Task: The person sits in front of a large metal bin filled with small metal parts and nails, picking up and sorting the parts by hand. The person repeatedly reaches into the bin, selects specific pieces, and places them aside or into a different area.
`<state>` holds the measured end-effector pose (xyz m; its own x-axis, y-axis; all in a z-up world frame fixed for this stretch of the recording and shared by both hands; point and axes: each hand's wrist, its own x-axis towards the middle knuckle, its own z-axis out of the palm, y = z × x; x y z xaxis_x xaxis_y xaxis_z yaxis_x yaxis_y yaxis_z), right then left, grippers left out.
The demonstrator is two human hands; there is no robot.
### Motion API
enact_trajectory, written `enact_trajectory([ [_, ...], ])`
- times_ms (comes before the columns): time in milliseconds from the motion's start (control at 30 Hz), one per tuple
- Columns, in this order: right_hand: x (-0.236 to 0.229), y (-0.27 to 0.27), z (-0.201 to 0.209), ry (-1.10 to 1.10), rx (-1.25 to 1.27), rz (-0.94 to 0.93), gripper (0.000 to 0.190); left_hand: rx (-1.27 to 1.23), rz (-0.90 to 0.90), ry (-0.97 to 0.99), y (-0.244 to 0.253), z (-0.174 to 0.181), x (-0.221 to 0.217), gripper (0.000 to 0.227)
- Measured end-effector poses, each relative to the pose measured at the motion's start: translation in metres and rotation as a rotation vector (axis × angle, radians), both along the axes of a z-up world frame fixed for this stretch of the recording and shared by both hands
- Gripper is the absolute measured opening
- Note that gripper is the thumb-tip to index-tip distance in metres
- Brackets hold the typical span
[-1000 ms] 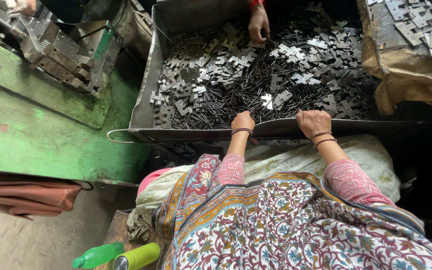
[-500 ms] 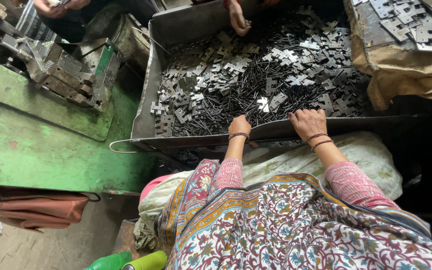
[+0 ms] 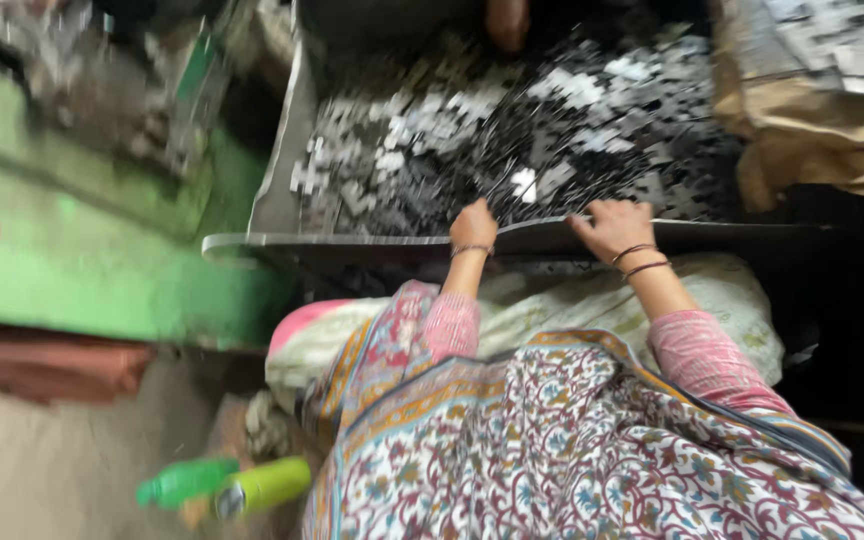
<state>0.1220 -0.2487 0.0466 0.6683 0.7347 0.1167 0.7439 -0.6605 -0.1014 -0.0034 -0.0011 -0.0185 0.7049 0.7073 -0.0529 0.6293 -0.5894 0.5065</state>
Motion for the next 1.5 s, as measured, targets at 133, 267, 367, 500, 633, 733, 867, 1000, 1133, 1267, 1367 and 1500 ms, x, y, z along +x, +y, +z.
enact_trajectory([
  [133,0.006,-0.006,-0.014,0.030,-0.027,0.033,0.055,0.029,0.023,-0.095,-0.003,-0.018,0.008,0.016],
  [267,0.021,-0.011,-0.030,0.018,0.025,0.085,0.053,0.131,0.030,-0.207,-0.011,-0.031,0.012,0.013],
  [367,0.026,-0.013,-0.034,0.028,0.019,0.105,0.052,0.166,0.014,-0.252,-0.013,-0.033,0.010,0.013],
  [500,0.023,-0.010,-0.026,-0.009,0.041,0.111,0.049,0.104,0.014,-0.267,-0.017,-0.021,0.007,0.013],
  [633,0.010,-0.014,-0.022,-0.038,0.111,0.113,0.041,-0.003,0.090,-0.318,-0.021,-0.003,0.001,0.014],
  [733,0.003,-0.011,-0.020,-0.119,0.197,0.128,0.033,-0.140,0.196,-0.379,-0.015,0.009,0.002,0.022],
  [867,-0.003,-0.002,-0.016,-0.219,0.208,0.110,0.034,-0.277,0.258,-0.462,-0.007,0.020,-0.002,0.024],
  [1000,-0.008,-0.003,-0.018,-0.236,0.252,0.096,0.034,-0.278,0.210,-0.518,-0.001,0.019,-0.004,0.033],
  [1133,-0.005,0.000,-0.022,-0.255,0.295,0.092,0.033,-0.414,0.143,-0.533,0.003,0.019,-0.006,0.036],
  [1267,-0.006,0.000,-0.022,-0.227,0.313,0.081,0.033,-0.507,0.106,-0.434,0.006,0.024,-0.006,0.020],
  [1367,-0.007,0.001,-0.019,-0.259,0.340,0.098,0.035,-0.464,0.094,-0.373,0.004,0.024,-0.006,0.023],
  [1500,-0.004,0.002,-0.021,-0.260,0.370,0.122,0.036,-0.273,0.022,-0.431,0.003,0.011,-0.003,0.028],
])
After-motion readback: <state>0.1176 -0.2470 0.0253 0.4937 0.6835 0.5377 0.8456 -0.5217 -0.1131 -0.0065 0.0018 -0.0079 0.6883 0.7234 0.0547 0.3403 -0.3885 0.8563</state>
